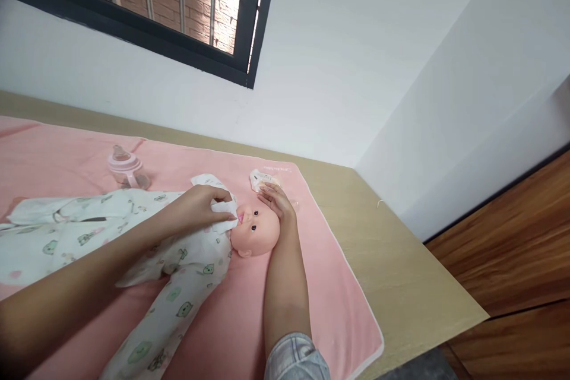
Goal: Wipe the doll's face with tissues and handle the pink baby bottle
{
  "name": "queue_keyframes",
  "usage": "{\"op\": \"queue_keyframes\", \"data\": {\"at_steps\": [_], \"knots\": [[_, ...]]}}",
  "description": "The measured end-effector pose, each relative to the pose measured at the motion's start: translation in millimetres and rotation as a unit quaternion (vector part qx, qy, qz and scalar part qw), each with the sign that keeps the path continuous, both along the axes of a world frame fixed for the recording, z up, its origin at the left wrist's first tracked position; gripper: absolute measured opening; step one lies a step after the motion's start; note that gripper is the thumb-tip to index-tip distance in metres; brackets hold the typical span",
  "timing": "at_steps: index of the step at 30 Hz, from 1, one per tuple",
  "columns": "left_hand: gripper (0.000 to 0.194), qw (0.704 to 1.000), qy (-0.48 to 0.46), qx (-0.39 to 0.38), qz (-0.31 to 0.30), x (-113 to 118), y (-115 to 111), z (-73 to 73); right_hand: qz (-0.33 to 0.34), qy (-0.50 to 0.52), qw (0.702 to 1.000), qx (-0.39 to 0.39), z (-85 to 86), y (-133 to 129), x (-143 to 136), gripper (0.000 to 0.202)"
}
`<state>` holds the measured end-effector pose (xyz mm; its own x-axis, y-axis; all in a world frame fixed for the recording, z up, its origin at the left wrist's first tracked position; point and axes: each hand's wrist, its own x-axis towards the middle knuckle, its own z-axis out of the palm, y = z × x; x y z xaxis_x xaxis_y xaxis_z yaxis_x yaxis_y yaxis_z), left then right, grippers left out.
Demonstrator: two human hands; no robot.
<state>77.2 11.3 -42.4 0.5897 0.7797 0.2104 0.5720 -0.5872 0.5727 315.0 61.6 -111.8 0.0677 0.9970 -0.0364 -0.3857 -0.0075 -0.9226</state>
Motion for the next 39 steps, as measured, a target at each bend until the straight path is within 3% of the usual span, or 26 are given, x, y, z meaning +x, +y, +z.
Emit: {"op": "queue_keyframes", "data": {"at_steps": [7,24,39], "knots": [[0.020,1.000,0.001,-0.023,-0.012,-1,1,1.2,0.005,-0.008,1.000,-0.019,-5.6,6,2,0.017],[0.022,0.998,-0.037,0.050,0.021,5,-3,-4.0,0.024,-0.012,0.999,-0.024,-21.7,20,10,0.021],[0.023,0.997,-0.067,0.033,0.007,6,-3,-6.8,0.038,-0.005,0.999,-0.014,-33.7,31,16,0.025]]}}
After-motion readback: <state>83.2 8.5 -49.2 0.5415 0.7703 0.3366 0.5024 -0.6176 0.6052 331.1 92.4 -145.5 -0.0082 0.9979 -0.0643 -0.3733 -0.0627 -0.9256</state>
